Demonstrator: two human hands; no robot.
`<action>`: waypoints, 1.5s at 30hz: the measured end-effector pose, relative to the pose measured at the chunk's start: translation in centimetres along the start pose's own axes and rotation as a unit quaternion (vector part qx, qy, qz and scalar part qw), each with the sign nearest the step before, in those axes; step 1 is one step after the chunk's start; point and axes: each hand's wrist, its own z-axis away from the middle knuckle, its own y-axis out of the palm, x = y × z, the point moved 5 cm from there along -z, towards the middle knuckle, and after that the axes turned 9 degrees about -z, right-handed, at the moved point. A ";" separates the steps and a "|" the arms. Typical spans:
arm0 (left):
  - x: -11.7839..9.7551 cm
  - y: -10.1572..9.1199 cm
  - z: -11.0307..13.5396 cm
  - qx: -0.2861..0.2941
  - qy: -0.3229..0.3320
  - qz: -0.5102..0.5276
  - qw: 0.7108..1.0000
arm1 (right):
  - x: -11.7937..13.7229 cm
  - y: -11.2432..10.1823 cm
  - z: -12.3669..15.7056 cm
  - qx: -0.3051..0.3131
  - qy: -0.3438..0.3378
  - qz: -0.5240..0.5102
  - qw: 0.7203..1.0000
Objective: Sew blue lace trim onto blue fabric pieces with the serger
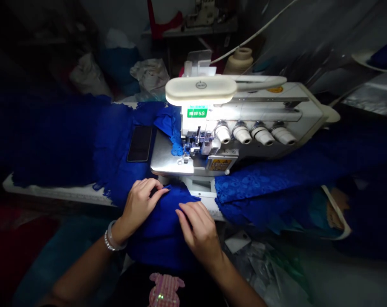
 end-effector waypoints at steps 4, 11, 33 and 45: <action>-2.7 -3.5 -0.1 0.043 0.067 0.185 0.979 | 0.1 0.5 -1.3 0.024 0.135 -0.159 0.978; -5.7 -6.3 -4.9 -0.015 0.212 0.277 0.937 | 1.1 -1.9 -2.8 -0.091 0.319 -0.312 0.890; -4.9 -2.9 -3.1 -0.053 0.286 -0.111 0.950 | -0.7 0.3 -4.6 -0.061 0.132 -0.050 0.988; -5.5 -1.9 -4.2 -0.040 0.291 -0.158 0.943 | -1.5 -0.6 -4.2 -0.096 0.104 0.018 0.990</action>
